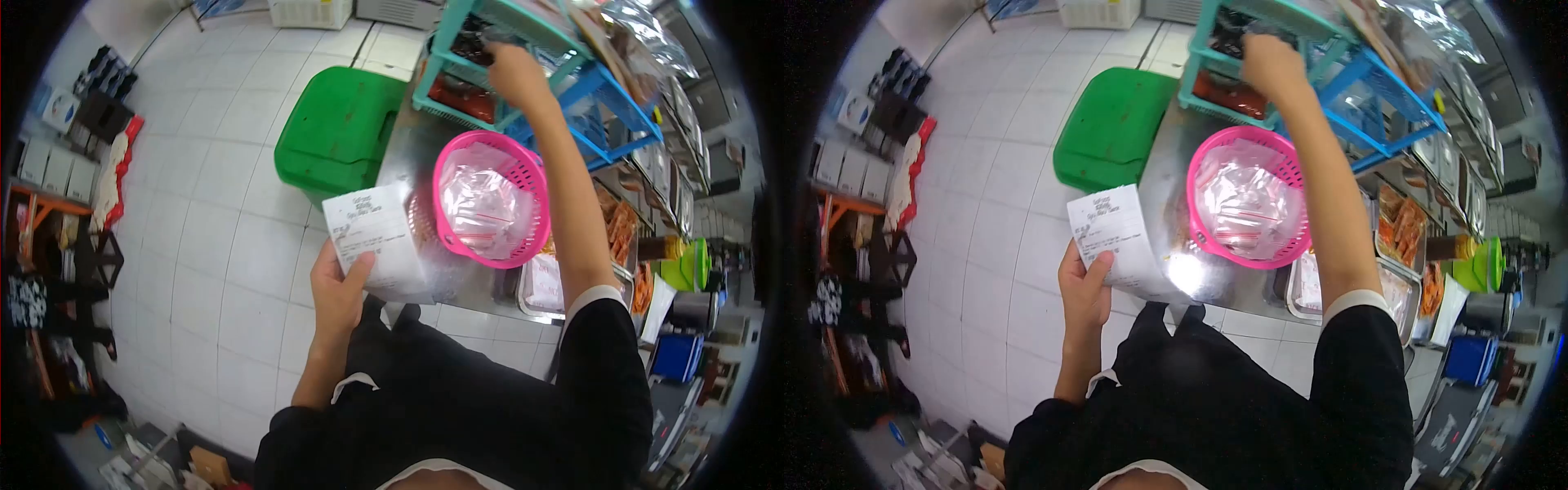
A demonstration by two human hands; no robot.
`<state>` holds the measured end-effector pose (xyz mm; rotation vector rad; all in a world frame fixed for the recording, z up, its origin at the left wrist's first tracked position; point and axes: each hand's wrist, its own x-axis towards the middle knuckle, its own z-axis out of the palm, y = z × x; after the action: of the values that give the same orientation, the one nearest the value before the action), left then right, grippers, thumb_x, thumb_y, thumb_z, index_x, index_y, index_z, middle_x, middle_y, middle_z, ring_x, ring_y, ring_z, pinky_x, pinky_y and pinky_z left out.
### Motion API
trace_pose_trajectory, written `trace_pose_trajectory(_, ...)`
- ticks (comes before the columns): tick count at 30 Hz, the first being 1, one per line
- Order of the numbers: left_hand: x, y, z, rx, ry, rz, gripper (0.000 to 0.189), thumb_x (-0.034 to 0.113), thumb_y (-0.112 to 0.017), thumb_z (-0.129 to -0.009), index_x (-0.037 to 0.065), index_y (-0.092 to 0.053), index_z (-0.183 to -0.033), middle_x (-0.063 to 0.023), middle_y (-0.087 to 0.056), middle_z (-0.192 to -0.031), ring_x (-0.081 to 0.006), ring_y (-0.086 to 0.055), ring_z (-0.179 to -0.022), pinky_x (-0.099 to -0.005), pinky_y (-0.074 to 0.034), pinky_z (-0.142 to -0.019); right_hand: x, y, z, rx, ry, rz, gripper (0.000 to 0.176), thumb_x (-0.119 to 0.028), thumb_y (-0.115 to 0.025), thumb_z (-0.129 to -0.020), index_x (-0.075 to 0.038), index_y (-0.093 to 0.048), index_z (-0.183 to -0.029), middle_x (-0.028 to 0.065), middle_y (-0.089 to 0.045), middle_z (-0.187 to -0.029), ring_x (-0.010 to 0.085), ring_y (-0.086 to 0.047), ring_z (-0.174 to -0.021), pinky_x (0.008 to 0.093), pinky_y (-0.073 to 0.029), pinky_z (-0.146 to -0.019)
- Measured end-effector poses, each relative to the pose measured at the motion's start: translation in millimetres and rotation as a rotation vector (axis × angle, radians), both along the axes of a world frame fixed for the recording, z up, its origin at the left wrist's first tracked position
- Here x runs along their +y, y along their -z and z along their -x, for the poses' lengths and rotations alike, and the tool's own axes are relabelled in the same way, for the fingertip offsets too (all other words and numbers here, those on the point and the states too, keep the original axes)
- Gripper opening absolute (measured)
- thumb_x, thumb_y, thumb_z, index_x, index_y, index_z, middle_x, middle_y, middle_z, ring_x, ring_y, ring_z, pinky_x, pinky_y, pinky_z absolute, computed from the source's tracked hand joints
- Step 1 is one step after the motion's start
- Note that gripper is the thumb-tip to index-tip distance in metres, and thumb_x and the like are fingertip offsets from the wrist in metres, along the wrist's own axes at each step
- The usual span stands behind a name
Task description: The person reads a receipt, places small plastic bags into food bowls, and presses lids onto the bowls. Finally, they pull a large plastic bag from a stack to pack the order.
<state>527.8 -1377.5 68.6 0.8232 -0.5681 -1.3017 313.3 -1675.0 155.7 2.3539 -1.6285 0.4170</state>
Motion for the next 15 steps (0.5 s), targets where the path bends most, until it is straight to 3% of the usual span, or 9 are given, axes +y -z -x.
trace_pose_trajectory(1, 0.2, 0.6, -2.5, -0.007, 0.004, -0.008, 0.035, -0.003, -0.053, -0.081, -0.005, -0.045, -0.115, -0.0118, -0.055, -0.108, -0.0163, -0.053, -0.099, -0.0284, -0.041, -0.087, -22.4, 15.0, 7.1, 0.023, 0.082, 0.033, 0.02, -0.012, -0.047, -0.074, -0.003, -0.062, -0.083, 0.021, -0.061, -0.092, 0.0352, -0.059, -0.084, 0.0437, -0.047, -0.076)
trace_pose_trajectory(3, -0.2, -0.5, -6.4, 0.0, 0.002, -0.038, 0.034, -0.003, -0.052, -0.082, -0.005, -0.045, -0.115, -0.0121, -0.055, -0.108, -0.0167, -0.054, -0.099, -0.0284, -0.041, -0.086, -44.6, 8.9, 6.2, 0.075, 0.284, -0.165, 0.021, -0.011, -0.046, -0.075, -0.001, -0.061, -0.085, 0.0204, -0.06, -0.096, 0.0353, -0.059, -0.089, 0.0431, -0.046, -0.078)
trace_pose_trajectory(4, 0.9, 0.8, -9.4, 0.003, 0.005, -0.047, 0.033, -0.002, -0.051, -0.083, -0.006, -0.045, -0.115, -0.0123, -0.056, -0.108, -0.0169, -0.054, -0.099, -0.0284, -0.041, -0.086, -57.2, 4.0, 3.2, -0.029, 0.355, -0.302, 0.023, -0.013, -0.047, -0.075, -0.001, -0.061, -0.089, 0.0205, -0.06, -0.099, 0.0355, -0.058, -0.092, 0.0427, -0.046, -0.08)
trace_pose_trajectory(6, 3.3, 6.9, -12.9, 0.107, -0.041, -0.088, 0.032, -0.002, -0.048, -0.083, -0.006, -0.045, -0.115, -0.0124, -0.055, -0.108, -0.0174, -0.054, -0.099, -0.0287, -0.041, -0.086, -101.2, 21.2, 25.9, -0.096, 0.353, -0.305, 0.029, -0.014, -0.049, -0.074, 0.0, -0.058, -0.098, 0.0227, -0.057, -0.103, 0.0353, -0.056, -0.098, 0.042, -0.044, -0.084)
trace_pose_trajectory(8, 2.4, 12.6, -14.4, 0.18, -0.053, -0.103, 0.033, -0.002, -0.044, -0.082, -0.007, -0.045, -0.115, -0.0126, -0.055, -0.109, -0.0178, -0.054, -0.099, -0.0291, -0.041, -0.087, -153.5, 69.4, 61.5, -0.027, 0.186, -0.044, 0.039, -0.015, -0.051, -0.073, 0.003, -0.052, -0.107, 0.0271, -0.054, -0.107, 0.0345, -0.052, -0.105, 0.0415, -0.041, -0.088)
trace_pose_trajectory(12, 3.2, 23.4, -25.5, 0.198, -0.037, -0.115, 0.037, -0.003, -0.04, -0.08, -0.007, -0.044, -0.116, -0.013, -0.055, -0.11, -0.0184, -0.053, -0.101, -0.0296, -0.04, -0.088, -125.6, 48.8, 38.6, 0.141, 0.423, -0.22, 0.041, -0.022, -0.053, -0.074, -0.007, -0.051, -0.112, 0.0213, -0.052, -0.115, 0.0379, -0.051, -0.105, 0.0458, -0.041, -0.087)
trace_pose_trajectory(15, 0.5, 24.4, -29.2, 0.171, -0.019, -0.118, 0.039, -0.003, -0.04, -0.079, -0.007, -0.043, -0.118, -0.0128, -0.054, -0.111, -0.0182, -0.053, -0.101, -0.0293, -0.04, -0.089, -102.8, 40.1, 39.0, 0.187, 0.415, -0.076, 0.036, -0.02, -0.052, -0.074, -0.006, -0.054, -0.107, 0.0202, -0.054, -0.112, 0.0376, -0.052, -0.104, 0.0447, -0.042, -0.087)
